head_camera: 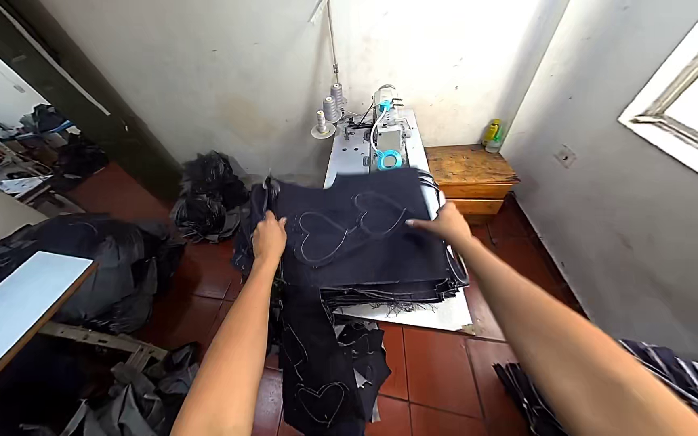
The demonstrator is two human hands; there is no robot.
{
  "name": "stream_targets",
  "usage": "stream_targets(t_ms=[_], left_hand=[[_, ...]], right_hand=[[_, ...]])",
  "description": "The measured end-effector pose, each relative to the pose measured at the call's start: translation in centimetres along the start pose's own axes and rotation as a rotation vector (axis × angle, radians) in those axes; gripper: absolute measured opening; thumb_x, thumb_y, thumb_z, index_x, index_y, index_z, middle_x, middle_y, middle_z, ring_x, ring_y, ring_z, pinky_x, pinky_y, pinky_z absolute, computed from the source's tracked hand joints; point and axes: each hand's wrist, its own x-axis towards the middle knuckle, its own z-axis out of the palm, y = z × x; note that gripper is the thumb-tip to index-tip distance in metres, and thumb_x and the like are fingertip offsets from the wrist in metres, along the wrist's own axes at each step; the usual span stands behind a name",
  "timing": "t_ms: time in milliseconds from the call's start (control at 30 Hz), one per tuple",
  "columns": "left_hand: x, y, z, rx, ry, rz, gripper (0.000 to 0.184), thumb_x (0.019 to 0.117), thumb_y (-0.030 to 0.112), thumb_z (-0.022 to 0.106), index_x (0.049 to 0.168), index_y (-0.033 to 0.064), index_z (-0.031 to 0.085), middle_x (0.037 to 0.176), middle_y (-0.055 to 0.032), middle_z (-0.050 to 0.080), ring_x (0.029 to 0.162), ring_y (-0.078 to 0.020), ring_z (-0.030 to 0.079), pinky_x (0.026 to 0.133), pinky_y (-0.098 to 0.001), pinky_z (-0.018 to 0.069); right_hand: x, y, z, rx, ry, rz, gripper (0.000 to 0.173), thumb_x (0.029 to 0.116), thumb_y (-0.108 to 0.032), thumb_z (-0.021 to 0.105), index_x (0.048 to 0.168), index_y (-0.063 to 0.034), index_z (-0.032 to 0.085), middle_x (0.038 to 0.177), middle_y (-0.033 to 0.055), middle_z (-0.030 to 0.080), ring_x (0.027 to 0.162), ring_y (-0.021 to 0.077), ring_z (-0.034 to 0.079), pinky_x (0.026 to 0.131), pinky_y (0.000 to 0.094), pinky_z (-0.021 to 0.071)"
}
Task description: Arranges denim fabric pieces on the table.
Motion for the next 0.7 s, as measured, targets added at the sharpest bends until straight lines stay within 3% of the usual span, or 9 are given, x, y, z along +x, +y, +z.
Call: stream_targets(t_ms=[100,167,267,367,433,500,533,633,700], left_hand=[[1.8,-1.4,1.4,0.073,-0.115,-0.043,0.055,0.1088,0.038,0.047,0.142,-0.0051,0.047,0.118,-0.0334,0.065,0.111,-0.0507,0.065,0.093,-0.0654,0.0514],[2.9,-1.6,0.5,0.054,-0.226,-0.046,0.056,0.1086,0.040,0.048,0.141,-0.0055,0.046,0.112,-0.0327,0.066,0.094,-0.0468,0.070,0.082,-0.0618,0.0564],[5.3,-0.8,-1.5,-0.056,-0.462,-0.104,0.054,0.1097,0.039,0.046,0.132,-0.0102,0.050,0.107,-0.0327,0.067,0.080,-0.0401,0.074,0.077,-0.0552,0.0615],[5.3,-3.1,-5.5,-0.407,-0.650,-0.123,0.054,0.1120,0.037,0.039,0.133,-0.0111,0.048,0.104,-0.0297,0.069,0.083,-0.0356,0.073,0.079,-0.0502,0.0602],[1.7,-6.7,-8.8,-0.536,-0.520,-0.033,0.043,0.1112,0.037,0.042,0.133,0.0021,0.054,0.101,-0.0210,0.072,0.076,-0.0307,0.073,0.071,-0.0465,0.0618],[-2.4,-11.5,-7.0,-0.373,-0.308,0.065,0.042,0.1076,0.043,0.048,0.112,0.0045,0.064,0.080,-0.0124,0.071,0.065,-0.0271,0.070,0.062,-0.0484,0.0608],[-4.3,-13.7,-4.3,-0.254,-0.367,0.055,0.045,0.1034,0.047,0.054,0.110,0.0047,0.069,0.086,-0.0149,0.072,0.078,-0.0325,0.072,0.074,-0.0572,0.0586],[-7.9,-18.9,8.3,-0.127,-0.660,0.092,0.072,0.0918,0.051,0.072,0.143,0.0038,0.056,0.140,-0.0254,0.058,0.128,-0.0445,0.058,0.106,-0.0655,0.0455],[-9.7,-21.3,15.0,-0.255,-0.636,0.190,0.075,0.0876,0.046,0.077,0.142,-0.0010,0.057,0.146,-0.0308,0.051,0.137,-0.0467,0.050,0.114,-0.0621,0.0384]], right_hand=[[-3.0,-2.2,5.4,-0.127,-0.120,-0.075,0.086,0.0841,-0.055,0.080,0.135,0.0079,0.052,0.122,0.0318,0.063,0.111,0.0482,0.064,0.090,0.0663,0.0516],[-6.6,-5.5,10.0,-0.059,-0.156,-0.310,0.079,0.0833,-0.054,0.081,0.133,0.0015,0.057,0.121,0.0240,0.065,0.108,0.0414,0.066,0.091,0.0616,0.0536],[-10.3,-12.5,16.2,-0.017,-0.217,-0.729,0.081,0.0873,-0.057,0.075,0.147,-0.0073,0.053,0.144,0.0129,0.059,0.125,0.0299,0.062,0.100,0.0542,0.0529],[-11.4,-17.1,20.0,-0.120,-0.243,-0.841,0.065,0.0894,-0.045,0.077,0.135,-0.0029,0.058,0.153,0.0080,0.053,0.137,0.0300,0.054,0.098,0.0535,0.0543],[-11.2,-18.0,21.1,-0.169,-0.184,-0.829,0.059,0.0834,-0.036,0.084,0.127,-0.0029,0.063,0.148,0.0074,0.057,0.130,0.0333,0.059,0.085,0.0561,0.0585],[-10.8,-18.5,21.0,-0.228,-0.178,-0.802,0.060,0.0814,-0.038,0.086,0.126,-0.0058,0.063,0.147,0.0048,0.057,0.126,0.0320,0.061,0.081,0.0554,0.0593],[-10.5,-18.7,20.8,-0.257,-0.186,-0.797,0.061,0.0807,-0.041,0.086,0.126,-0.0066,0.063,0.146,0.0047,0.058,0.124,0.0315,0.061,0.081,0.0548,0.0591],[-9.9,-18.6,20.5,-0.298,-0.162,-0.869,0.065,0.0782,-0.043,0.088,0.125,-0.0052,0.064,0.140,0.0074,0.062,0.117,0.0314,0.064,0.078,0.0527,0.0590],[-10.1,-18.3,20.5,-0.323,-0.116,-0.936,0.058,0.0765,-0.042,0.089,0.112,-0.0030,0.066,0.139,0.0086,0.063,0.113,0.0319,0.067,0.074,0.0511,0.0598]])
